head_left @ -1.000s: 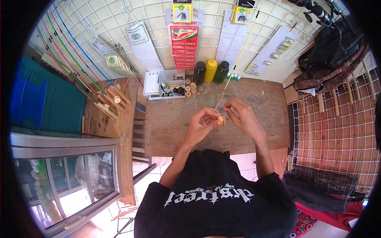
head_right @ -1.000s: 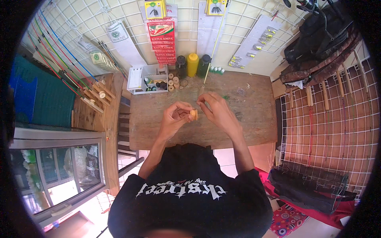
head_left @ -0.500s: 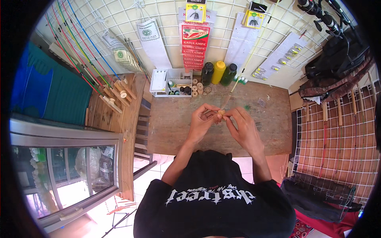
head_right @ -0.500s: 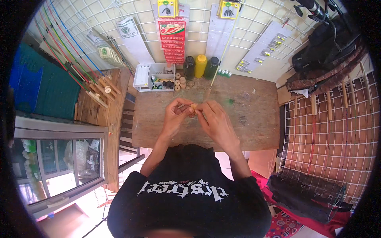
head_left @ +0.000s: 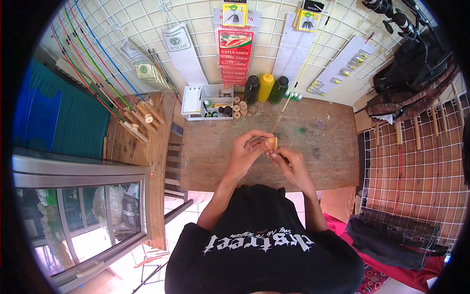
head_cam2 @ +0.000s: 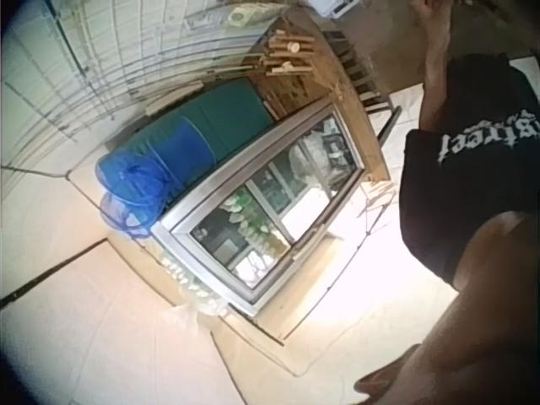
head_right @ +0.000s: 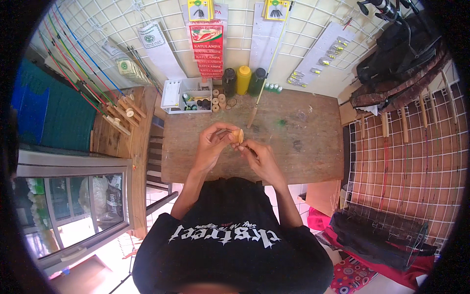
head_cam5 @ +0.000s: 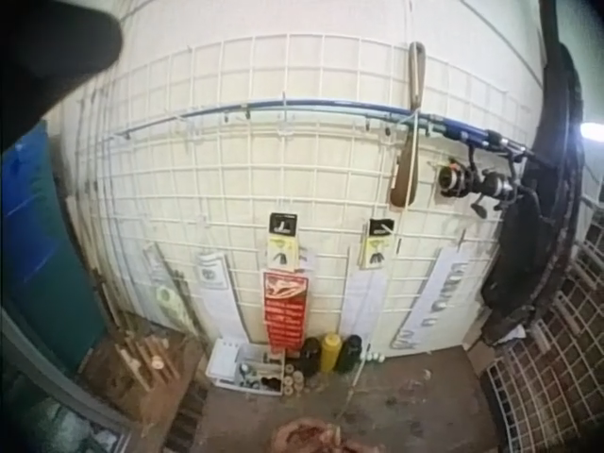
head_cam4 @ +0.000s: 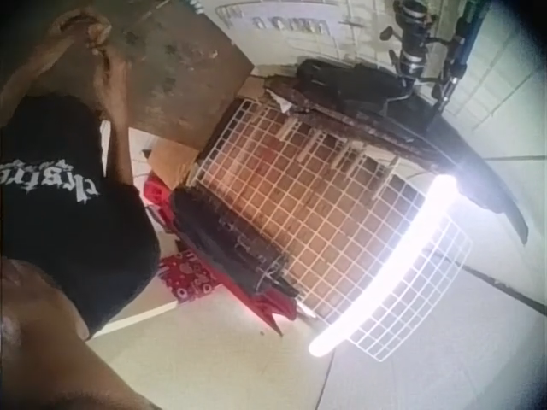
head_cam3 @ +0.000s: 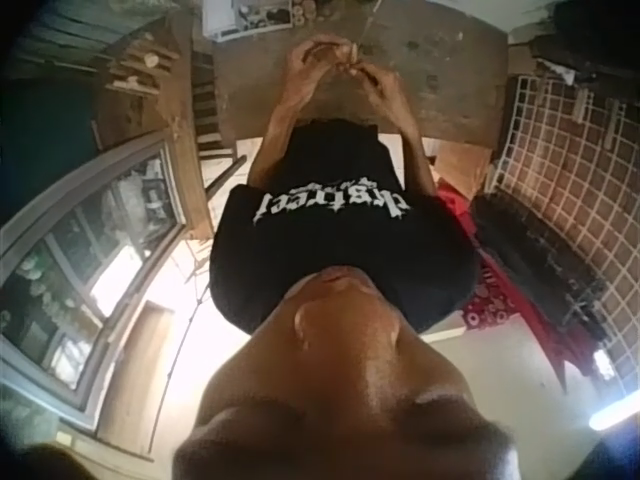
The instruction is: The person is assembling or repairing a cork handle piece onto a fishing rod using string.
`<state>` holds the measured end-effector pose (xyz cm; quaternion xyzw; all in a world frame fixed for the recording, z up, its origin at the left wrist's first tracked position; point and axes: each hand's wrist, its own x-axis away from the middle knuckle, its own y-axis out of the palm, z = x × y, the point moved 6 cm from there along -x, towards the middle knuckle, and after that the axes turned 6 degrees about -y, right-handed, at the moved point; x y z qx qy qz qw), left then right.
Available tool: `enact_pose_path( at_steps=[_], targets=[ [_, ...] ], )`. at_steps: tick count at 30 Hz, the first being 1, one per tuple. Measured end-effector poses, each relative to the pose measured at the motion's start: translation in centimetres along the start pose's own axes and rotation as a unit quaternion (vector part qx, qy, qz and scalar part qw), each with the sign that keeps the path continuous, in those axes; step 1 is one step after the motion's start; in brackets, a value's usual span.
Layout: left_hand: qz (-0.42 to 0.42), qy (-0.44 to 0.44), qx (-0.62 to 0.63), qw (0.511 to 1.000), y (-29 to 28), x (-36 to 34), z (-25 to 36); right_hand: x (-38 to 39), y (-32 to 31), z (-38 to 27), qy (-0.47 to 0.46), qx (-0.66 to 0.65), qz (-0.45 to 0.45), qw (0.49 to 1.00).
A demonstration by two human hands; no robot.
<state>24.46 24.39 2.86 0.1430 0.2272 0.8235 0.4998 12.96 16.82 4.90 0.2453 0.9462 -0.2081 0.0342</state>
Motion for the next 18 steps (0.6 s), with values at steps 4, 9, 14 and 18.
enact_pose_path(
  at_steps=[4, 9, 14, 18],
  targets=[
    [-0.017, 0.003, -0.001, 1.0, 0.7, 0.6, 0.9, -0.3, -0.8, 0.1, 0.042, 0.037, -0.04, 0.998],
    [-0.008, -0.018, -0.013, 1.0, 0.5, 0.9, 1.2, -0.6, -1.1, -0.6, 0.015, 0.058, -0.043, 0.997],
    [-0.043, -0.015, -0.068, 0.997, 1.1, 1.3, 1.0, -1.7, -2.2, -0.6, -0.01, 0.125, -0.062, 0.99],
    [-0.03, -0.031, -0.127, 0.991, 1.2, 1.7, 0.5, -3.0, -3.1, -1.8, -0.064, 0.182, -0.09, 0.977]
  ],
)
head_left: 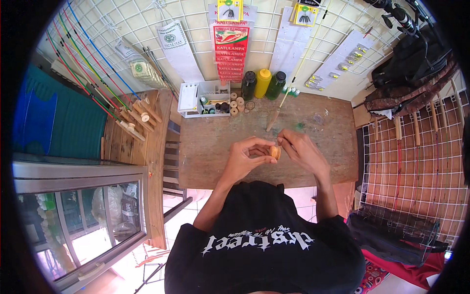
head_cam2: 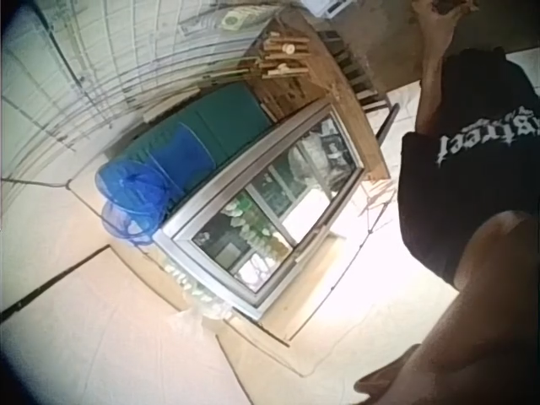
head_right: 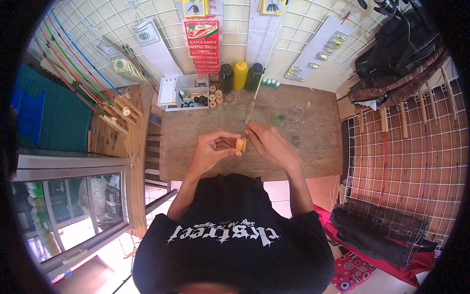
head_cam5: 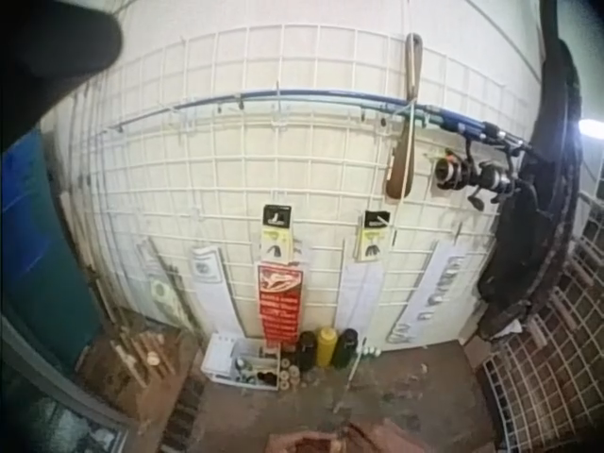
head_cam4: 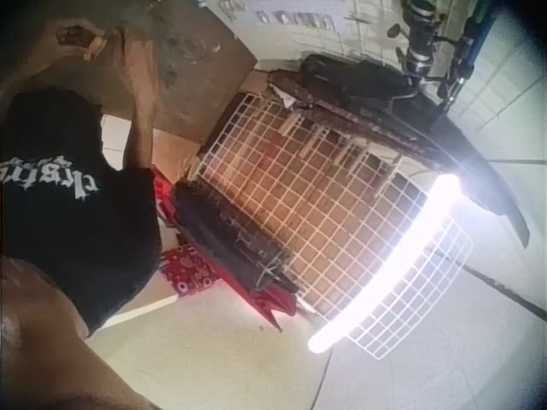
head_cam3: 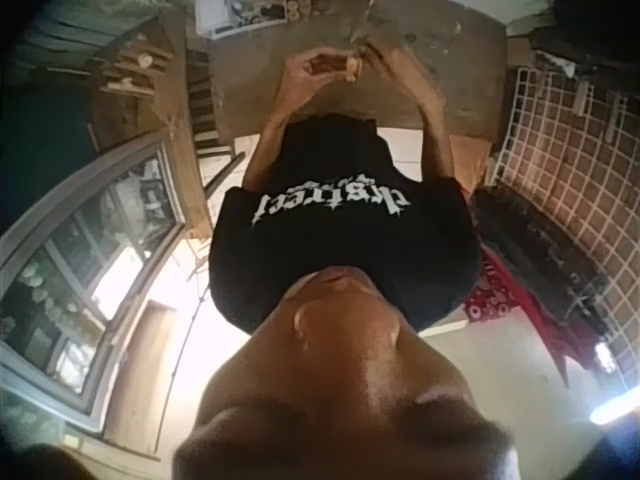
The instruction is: The person is assembling or repairing a cork handle piece onto a fishing rod using string.
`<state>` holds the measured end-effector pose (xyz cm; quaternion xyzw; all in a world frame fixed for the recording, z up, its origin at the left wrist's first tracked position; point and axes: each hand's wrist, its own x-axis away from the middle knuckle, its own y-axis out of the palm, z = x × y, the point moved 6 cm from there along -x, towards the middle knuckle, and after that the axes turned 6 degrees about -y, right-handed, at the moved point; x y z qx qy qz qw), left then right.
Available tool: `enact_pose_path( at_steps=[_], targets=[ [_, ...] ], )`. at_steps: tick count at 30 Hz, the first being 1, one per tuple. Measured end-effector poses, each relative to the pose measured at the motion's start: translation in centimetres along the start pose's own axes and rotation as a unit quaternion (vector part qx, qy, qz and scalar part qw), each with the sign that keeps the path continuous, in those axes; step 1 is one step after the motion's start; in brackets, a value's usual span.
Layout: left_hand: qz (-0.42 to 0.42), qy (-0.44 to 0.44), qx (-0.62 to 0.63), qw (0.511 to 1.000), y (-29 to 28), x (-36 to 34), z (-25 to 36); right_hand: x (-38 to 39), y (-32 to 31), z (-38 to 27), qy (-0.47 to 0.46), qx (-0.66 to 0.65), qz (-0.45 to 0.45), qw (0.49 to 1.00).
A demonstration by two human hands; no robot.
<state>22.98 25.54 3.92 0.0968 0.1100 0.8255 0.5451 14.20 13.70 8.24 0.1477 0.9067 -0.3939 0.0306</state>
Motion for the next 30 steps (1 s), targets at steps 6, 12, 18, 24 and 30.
enact_pose_path(
  at_steps=[6, 12, 18, 24, 30],
  targets=[
    [0.045, -0.001, -0.036, 0.998, -1.0, -0.4, -0.9, -0.3, -0.6, -2.5, -0.045, 0.007, -0.058, 0.997],
    [0.046, -0.015, 0.052, 0.997, -1.9, -0.7, -0.9, 0.6, 0.1, -3.8, 0.02, -0.091, -0.036, 0.995],
    [0.019, -0.032, 0.087, 0.996, -2.0, -0.9, -1.4, 1.6, 0.5, -4.1, 0.065, -0.082, -0.013, 0.994],
    [0.039, -0.037, 0.115, 0.992, -1.5, -1.2, -0.5, 2.6, 2.1, -4.1, -0.003, -0.103, -0.008, 0.995],
    [-0.006, -0.008, 0.091, 0.996, -1.1, -0.9, 0.9, 2.8, 3.0, -2.7, 0.02, -0.133, -0.047, 0.99]
  ],
)
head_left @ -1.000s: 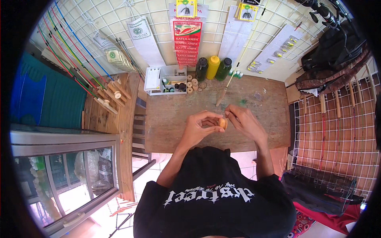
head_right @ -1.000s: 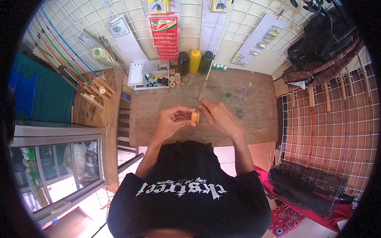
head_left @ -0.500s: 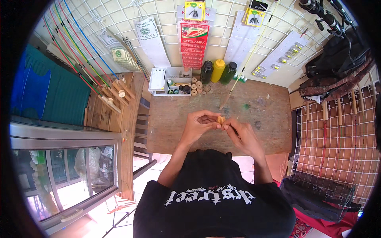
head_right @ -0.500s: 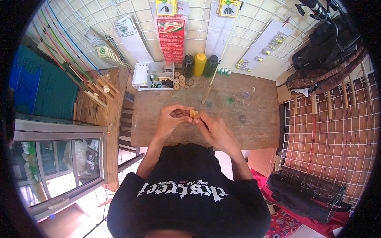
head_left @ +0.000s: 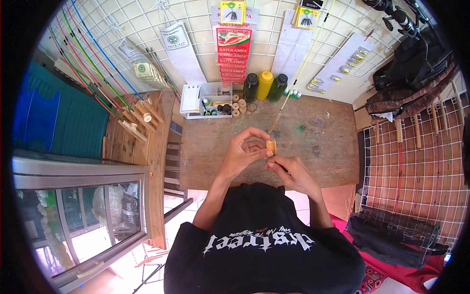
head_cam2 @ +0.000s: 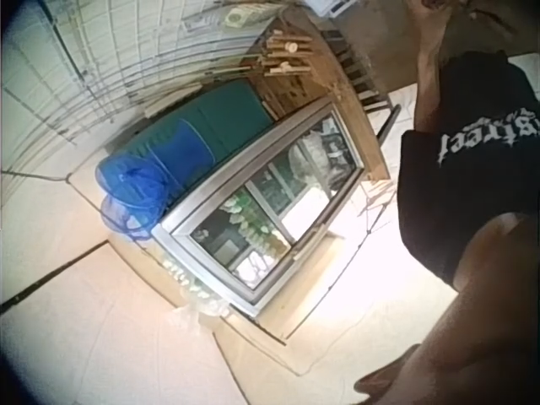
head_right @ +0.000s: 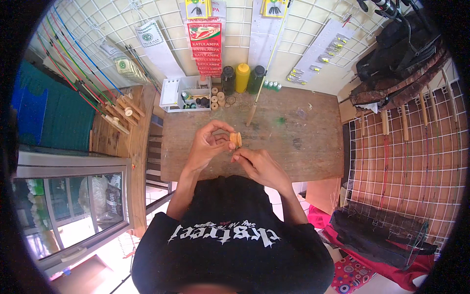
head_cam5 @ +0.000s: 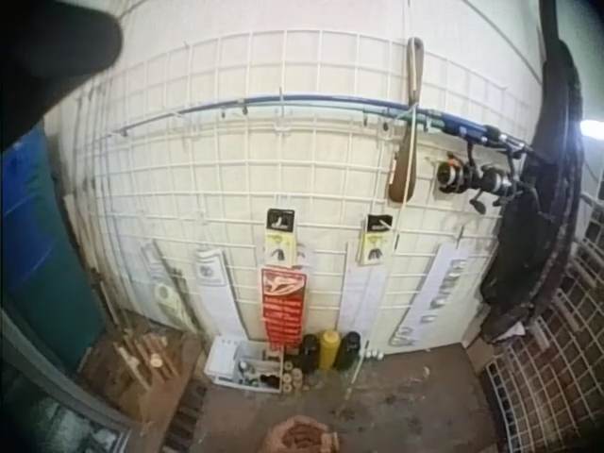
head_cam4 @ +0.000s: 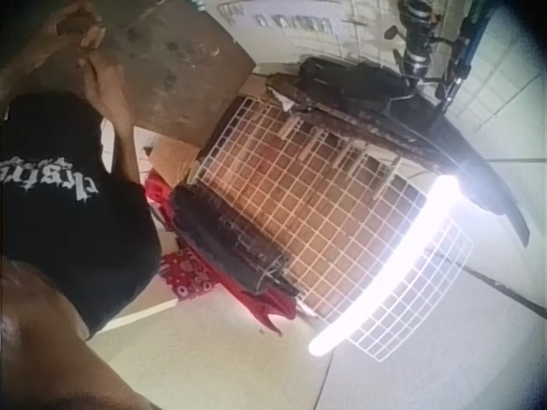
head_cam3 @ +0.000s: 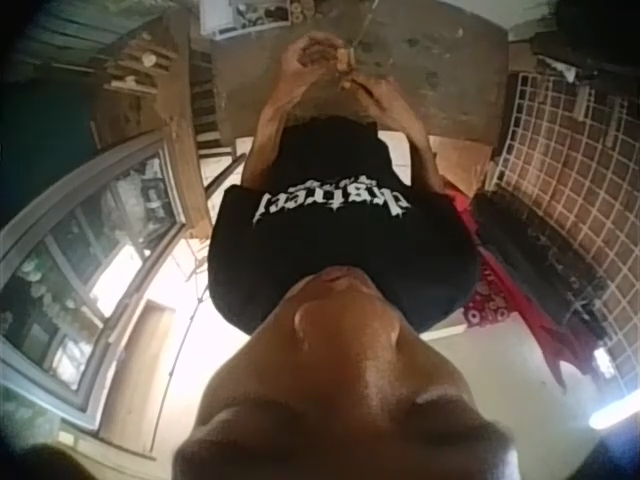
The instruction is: The person is assembling or repairing a cork handle piece onto a fishing rod using string.
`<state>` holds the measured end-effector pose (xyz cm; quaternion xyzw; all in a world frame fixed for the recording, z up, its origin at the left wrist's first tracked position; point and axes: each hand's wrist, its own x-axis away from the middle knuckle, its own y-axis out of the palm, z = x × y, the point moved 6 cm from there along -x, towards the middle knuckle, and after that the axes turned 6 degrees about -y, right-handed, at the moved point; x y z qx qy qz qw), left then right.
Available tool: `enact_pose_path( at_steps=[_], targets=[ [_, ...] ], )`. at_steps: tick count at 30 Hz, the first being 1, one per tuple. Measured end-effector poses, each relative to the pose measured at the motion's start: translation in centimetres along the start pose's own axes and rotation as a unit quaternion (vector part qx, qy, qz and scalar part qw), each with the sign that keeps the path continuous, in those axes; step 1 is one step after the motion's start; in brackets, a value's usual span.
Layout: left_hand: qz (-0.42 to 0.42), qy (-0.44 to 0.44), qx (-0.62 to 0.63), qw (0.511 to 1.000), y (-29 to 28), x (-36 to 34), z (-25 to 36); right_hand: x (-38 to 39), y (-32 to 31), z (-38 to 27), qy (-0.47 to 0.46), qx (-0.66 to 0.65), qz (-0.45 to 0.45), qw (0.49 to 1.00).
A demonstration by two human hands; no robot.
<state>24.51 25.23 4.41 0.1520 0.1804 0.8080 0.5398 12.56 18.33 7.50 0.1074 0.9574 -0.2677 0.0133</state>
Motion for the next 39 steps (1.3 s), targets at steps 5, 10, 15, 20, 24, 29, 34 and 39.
enact_pose_path(
  at_steps=[5, 10, 15, 20, 24, 29, 34, 39],
  targets=[
    [-0.01, 0.01, 0.017, 1.0, 0.1, 0.3, 0.1, 0.0, -0.1, 0.0, 0.007, 0.001, -0.002, 1.0],
    [-0.006, -0.017, 0.032, 0.999, 0.1, 0.5, 0.0, 0.1, 0.0, 0.1, 0.009, -0.003, 0.005, 1.0],
    [0.009, -0.013, 0.032, 0.999, -0.4, 0.5, -0.5, 0.3, -0.2, 0.5, 0.022, -0.011, 0.012, 1.0],
    [0.027, -0.002, 0.036, 0.999, -0.6, 0.5, -0.5, 0.1, -0.3, 0.4, 0.035, -0.006, 0.008, 0.999],
    [0.022, -0.014, 0.039, 0.999, -0.3, 0.8, -0.5, -0.1, -0.4, 1.6, 0.026, -0.002, 0.014, 1.0],
    [-0.011, -0.02, -0.016, 1.0, 0.1, 1.2, -0.2, -0.8, -1.7, 2.1, 0.045, 0.032, 0.001, 0.998],
    [-0.019, -0.065, -0.057, 0.996, 0.2, 1.2, -1.0, -1.6, -3.2, 1.8, 0.005, 0.039, 0.036, 0.999],
    [0.013, -0.1, -0.038, 0.994, -1.0, 0.8, -2.3, -1.8, -2.8, -1.1, 0.035, 0.089, -0.021, 0.995]
  ],
)
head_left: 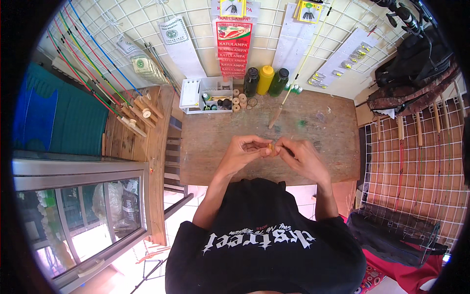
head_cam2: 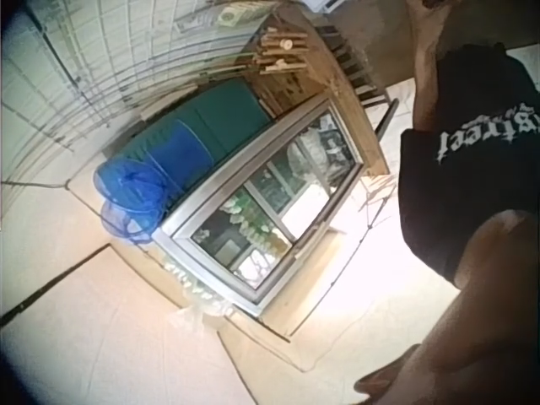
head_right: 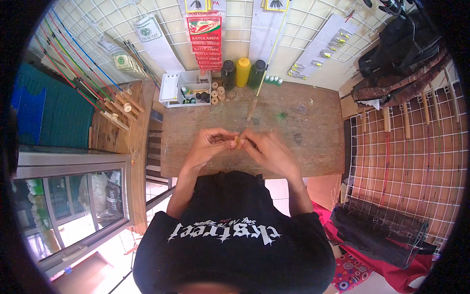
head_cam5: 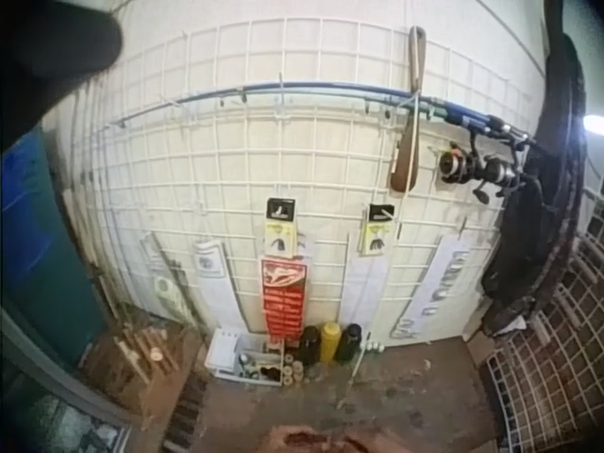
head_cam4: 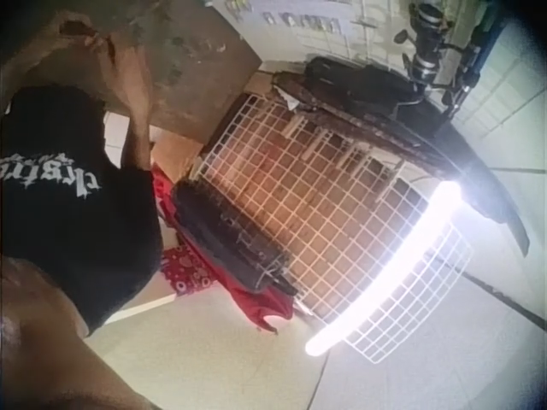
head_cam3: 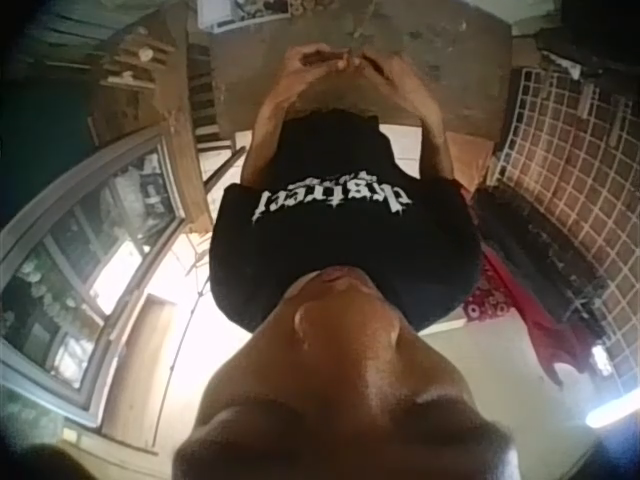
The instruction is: The person is assembling or repairing a cork handle piece onto a fishing rod using string.
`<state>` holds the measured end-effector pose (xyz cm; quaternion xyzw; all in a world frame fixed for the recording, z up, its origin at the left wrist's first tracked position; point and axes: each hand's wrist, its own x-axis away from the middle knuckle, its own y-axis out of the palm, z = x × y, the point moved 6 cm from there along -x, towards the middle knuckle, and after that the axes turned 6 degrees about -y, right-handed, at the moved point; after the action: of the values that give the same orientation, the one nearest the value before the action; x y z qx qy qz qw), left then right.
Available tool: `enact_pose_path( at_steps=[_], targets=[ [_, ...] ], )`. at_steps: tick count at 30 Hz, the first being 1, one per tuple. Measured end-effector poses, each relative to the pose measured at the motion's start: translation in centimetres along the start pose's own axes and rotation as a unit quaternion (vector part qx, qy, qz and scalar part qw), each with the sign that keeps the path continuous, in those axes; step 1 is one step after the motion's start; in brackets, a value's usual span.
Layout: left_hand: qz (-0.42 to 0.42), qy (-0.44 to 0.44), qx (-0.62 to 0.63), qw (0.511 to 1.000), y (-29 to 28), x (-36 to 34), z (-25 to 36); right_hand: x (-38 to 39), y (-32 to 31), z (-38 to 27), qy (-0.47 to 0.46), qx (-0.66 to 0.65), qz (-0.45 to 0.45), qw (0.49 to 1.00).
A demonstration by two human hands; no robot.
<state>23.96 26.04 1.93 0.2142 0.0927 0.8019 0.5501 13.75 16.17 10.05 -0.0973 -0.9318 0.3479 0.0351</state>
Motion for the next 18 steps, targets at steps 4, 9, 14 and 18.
enact_pose_path(
  at_steps=[4, 9, 14, 18],
  targets=[
    [0.007, 0.024, 0.015, 1.0, -0.7, -0.4, -0.2, 0.8, 1.6, -1.0, -0.014, -0.02, 0.004, 1.0],
    [0.016, 0.016, 0.024, 0.999, -0.8, -0.4, 0.9, 1.2, 4.9, -0.2, -0.027, -0.112, -0.077, 0.99],
    [-0.032, 0.011, -0.004, 0.999, 0.5, 0.6, 1.6, 0.5, 3.8, 4.2, -0.01, -0.105, 0.0, 0.994],
    [-0.047, -0.017, -0.047, 0.998, 0.3, 0.6, 0.5, 0.1, 0.4, 3.1, 0.02, -0.088, 0.044, 0.995]
  ],
)
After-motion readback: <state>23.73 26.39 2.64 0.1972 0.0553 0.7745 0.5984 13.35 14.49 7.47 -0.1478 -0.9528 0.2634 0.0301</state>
